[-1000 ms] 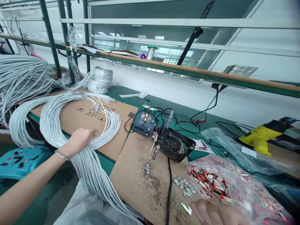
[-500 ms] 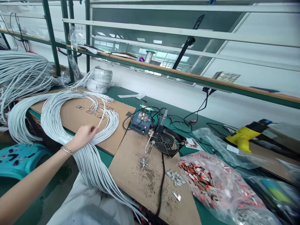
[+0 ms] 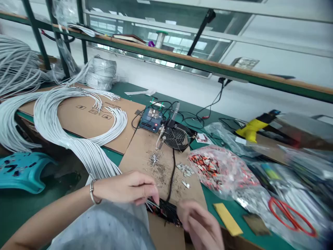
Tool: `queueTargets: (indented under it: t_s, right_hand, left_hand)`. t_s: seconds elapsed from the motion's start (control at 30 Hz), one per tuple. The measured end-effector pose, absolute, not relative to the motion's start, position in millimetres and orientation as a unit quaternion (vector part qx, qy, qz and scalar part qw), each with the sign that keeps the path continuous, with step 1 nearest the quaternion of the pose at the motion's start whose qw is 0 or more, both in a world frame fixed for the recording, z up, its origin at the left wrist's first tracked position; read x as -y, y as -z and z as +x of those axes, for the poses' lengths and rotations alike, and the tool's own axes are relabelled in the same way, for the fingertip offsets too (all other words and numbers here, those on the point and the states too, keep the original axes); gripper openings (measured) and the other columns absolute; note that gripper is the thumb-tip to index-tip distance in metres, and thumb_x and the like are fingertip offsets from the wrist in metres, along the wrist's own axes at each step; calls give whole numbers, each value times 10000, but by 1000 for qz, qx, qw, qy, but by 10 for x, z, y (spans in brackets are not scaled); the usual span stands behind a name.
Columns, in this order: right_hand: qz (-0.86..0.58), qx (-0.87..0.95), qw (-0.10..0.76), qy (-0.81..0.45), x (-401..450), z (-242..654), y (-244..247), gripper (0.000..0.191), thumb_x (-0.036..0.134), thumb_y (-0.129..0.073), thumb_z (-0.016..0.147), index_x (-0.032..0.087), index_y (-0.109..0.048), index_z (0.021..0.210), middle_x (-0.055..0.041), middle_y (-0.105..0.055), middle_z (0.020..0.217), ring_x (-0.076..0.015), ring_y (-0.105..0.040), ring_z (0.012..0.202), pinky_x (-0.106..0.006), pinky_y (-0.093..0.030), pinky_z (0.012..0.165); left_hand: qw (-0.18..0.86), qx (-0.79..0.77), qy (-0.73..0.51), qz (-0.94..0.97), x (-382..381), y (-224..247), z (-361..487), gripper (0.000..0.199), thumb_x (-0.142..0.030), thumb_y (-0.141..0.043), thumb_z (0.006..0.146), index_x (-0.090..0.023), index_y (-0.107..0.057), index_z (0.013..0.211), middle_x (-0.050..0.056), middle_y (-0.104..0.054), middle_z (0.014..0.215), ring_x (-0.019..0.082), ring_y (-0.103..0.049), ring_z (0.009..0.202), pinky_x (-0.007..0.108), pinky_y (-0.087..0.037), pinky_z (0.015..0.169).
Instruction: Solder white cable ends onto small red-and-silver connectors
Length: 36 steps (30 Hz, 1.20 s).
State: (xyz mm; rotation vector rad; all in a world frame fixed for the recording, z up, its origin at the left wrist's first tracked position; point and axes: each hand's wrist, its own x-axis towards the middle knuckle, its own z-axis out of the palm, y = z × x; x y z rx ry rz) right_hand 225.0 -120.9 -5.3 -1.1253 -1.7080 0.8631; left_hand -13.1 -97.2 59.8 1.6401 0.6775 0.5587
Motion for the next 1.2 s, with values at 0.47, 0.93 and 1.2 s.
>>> queueTargets:
  t_s: [0.47, 0.93, 1.2]
  right_hand:
    - [-367, 661, 469, -456, 1072, 1581, 147, 49, 167, -628, 764, 205, -658, 759, 6, -567, 627, -133, -481, 588, -244, -373, 565]
    - [-351, 424, 593, -588, 968, 1421, 149, 144, 277, -656, 759, 190, -604, 656, 37, -473, 537, -91, -419, 499, -201, -342, 483]
    - [-365, 594, 526, -487, 1058, 1363, 126, 128, 150, -587, 785, 249, -668, 798, 8, -577, 649, -140, -523, 598, -242, -401, 544]
  left_hand:
    - [492, -425, -270, 710, 1102, -180, -200, 223, -306, -531, 835, -135, -630, 730, -13, -501, 637, 89, -450, 541, 180, -340, 486]
    - [520, -442, -408, 607, 1144, -33, -226, 242, -349, -562, 819, -129, -618, 735, -6, -538, 594, 81, -520, 470, 160, -390, 444]
    - [544, -420, -405, 603, 1117, -44, -215, 235, -325, -542, 835, -121, -623, 750, -15, -523, 533, 89, -526, 460, 166, -397, 451]
